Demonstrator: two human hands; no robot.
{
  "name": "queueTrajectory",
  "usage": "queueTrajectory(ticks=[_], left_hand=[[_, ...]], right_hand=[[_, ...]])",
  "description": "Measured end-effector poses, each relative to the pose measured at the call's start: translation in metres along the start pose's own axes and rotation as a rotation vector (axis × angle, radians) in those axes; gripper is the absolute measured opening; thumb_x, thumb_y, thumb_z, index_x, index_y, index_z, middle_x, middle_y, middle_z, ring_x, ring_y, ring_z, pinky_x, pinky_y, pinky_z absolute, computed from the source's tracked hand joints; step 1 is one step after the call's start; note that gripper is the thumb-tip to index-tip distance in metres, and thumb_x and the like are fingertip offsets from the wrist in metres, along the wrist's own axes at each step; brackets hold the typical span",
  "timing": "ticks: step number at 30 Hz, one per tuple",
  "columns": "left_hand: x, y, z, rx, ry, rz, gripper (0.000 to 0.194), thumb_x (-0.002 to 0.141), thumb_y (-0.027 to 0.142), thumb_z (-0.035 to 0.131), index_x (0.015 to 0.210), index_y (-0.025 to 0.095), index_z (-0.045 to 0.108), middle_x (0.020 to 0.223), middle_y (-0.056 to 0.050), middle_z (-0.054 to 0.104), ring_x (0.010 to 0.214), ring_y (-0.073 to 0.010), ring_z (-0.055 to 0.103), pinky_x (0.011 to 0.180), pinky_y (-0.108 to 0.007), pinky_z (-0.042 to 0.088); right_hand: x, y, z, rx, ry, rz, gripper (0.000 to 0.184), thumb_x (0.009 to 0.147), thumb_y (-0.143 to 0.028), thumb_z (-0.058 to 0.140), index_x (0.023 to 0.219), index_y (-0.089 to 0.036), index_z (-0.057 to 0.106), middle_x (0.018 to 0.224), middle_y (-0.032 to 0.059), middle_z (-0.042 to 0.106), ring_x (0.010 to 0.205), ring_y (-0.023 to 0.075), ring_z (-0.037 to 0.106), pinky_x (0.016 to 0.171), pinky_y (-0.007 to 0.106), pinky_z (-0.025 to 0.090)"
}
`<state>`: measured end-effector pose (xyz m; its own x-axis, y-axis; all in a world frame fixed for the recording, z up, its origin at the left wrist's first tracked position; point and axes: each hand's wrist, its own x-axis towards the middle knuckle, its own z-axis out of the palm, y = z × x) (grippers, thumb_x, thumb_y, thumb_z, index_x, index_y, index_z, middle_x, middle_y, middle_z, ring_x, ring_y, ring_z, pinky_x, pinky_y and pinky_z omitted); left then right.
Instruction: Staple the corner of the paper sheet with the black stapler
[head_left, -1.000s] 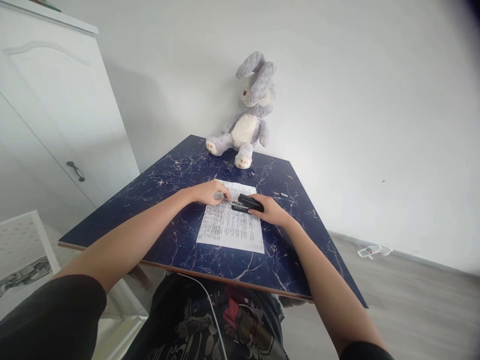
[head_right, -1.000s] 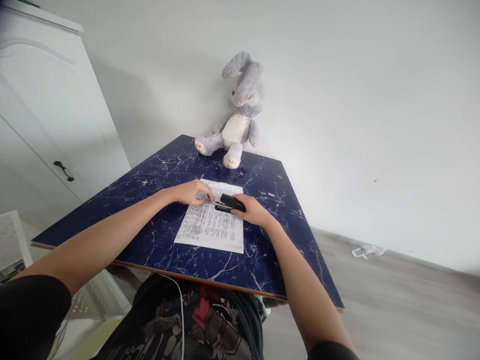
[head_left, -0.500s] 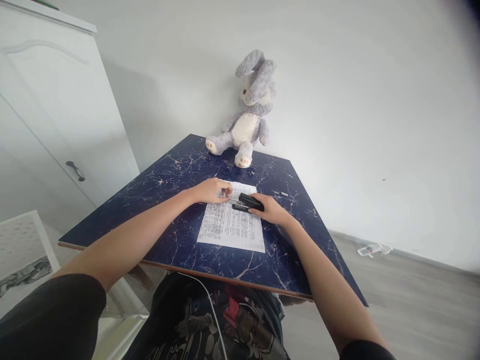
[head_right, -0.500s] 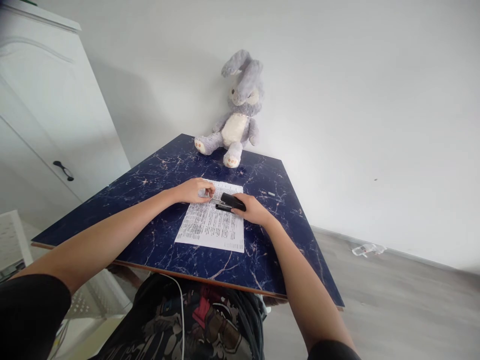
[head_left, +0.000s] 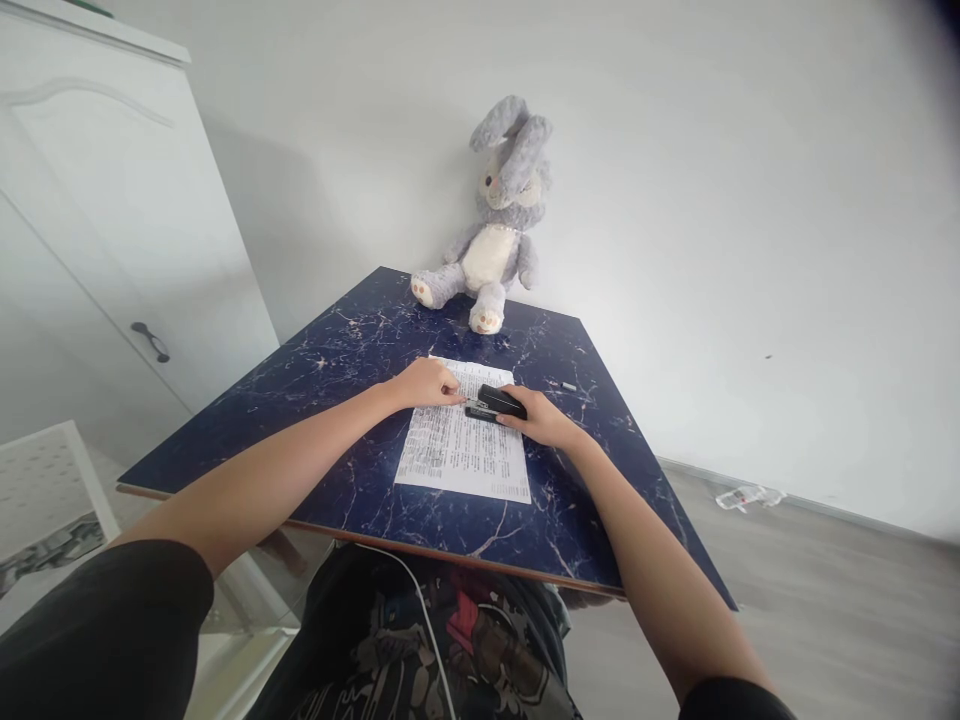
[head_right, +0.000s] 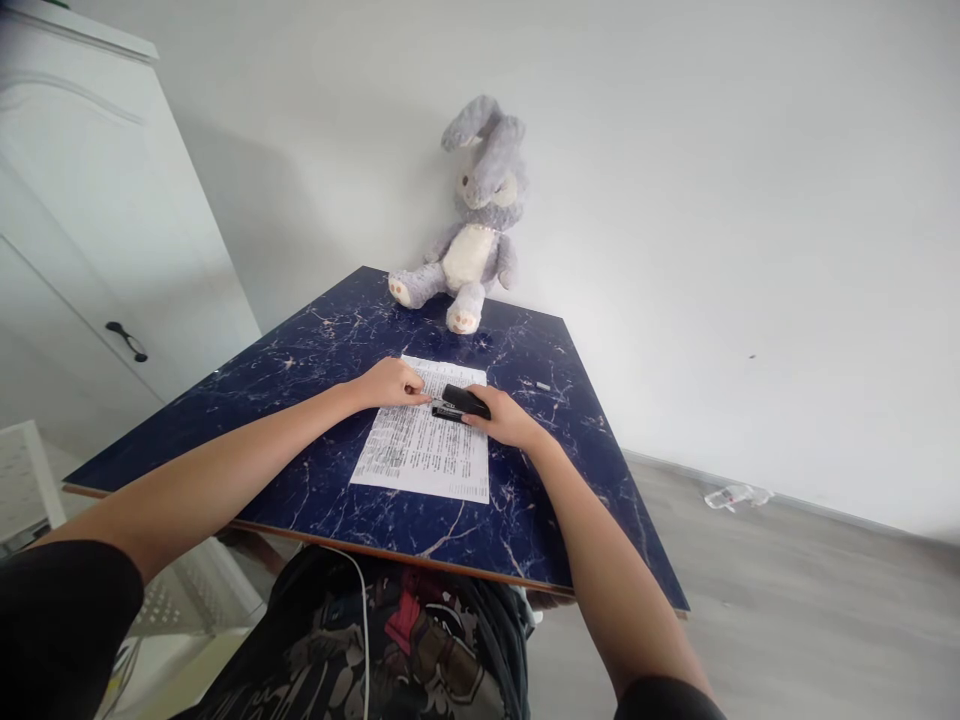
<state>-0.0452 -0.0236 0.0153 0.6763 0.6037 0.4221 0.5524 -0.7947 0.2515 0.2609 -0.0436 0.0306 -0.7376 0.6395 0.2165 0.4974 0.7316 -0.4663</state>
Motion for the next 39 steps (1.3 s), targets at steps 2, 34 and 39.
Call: queueTrajectory(ticks=[2,34,39], left_hand=[[0.001,0.002,0.005,0.001,0.027,0.022,0.056,0.097,0.044,0.062,0.051,0.019,0.043,0.046,0.003,0.045,0.044,-0.0102,0.037,0.050,-0.030,0.021],[0.012,0.016,0.015,-0.004,-0.041,-0.003,0.044,0.098,0.039,0.064,0.060,0.019,0.053,0.056,0.001,0.054,0.055,-0.0134,0.049,0.057,-0.030,0.027],[0.013,0.019,0.014,0.012,-0.003,-0.046,0.039,0.105,0.040,0.055,0.075,0.019,0.067,0.075,-0.004,0.069,0.070,-0.0183,0.061,0.065,-0.030,0.040]], right_hand=[[0.000,0.001,0.000,0.007,-0.005,-0.001,0.032,0.100,-0.037,0.065,0.127,-0.020,0.062,0.114,0.0102,0.074,0.097,0.0271,0.070,0.085,0.040,0.053],[0.007,-0.013,0.003,-0.160,0.078,0.026,0.030,0.094,-0.040,0.073,0.118,-0.024,0.066,0.100,0.0060,0.077,0.085,0.0244,0.070,0.077,0.034,0.048],[-0.001,-0.006,-0.014,-0.141,0.207,0.099,0.028,0.092,-0.032,0.073,0.119,-0.024,0.069,0.106,0.0076,0.078,0.092,0.0273,0.072,0.081,0.037,0.052]])
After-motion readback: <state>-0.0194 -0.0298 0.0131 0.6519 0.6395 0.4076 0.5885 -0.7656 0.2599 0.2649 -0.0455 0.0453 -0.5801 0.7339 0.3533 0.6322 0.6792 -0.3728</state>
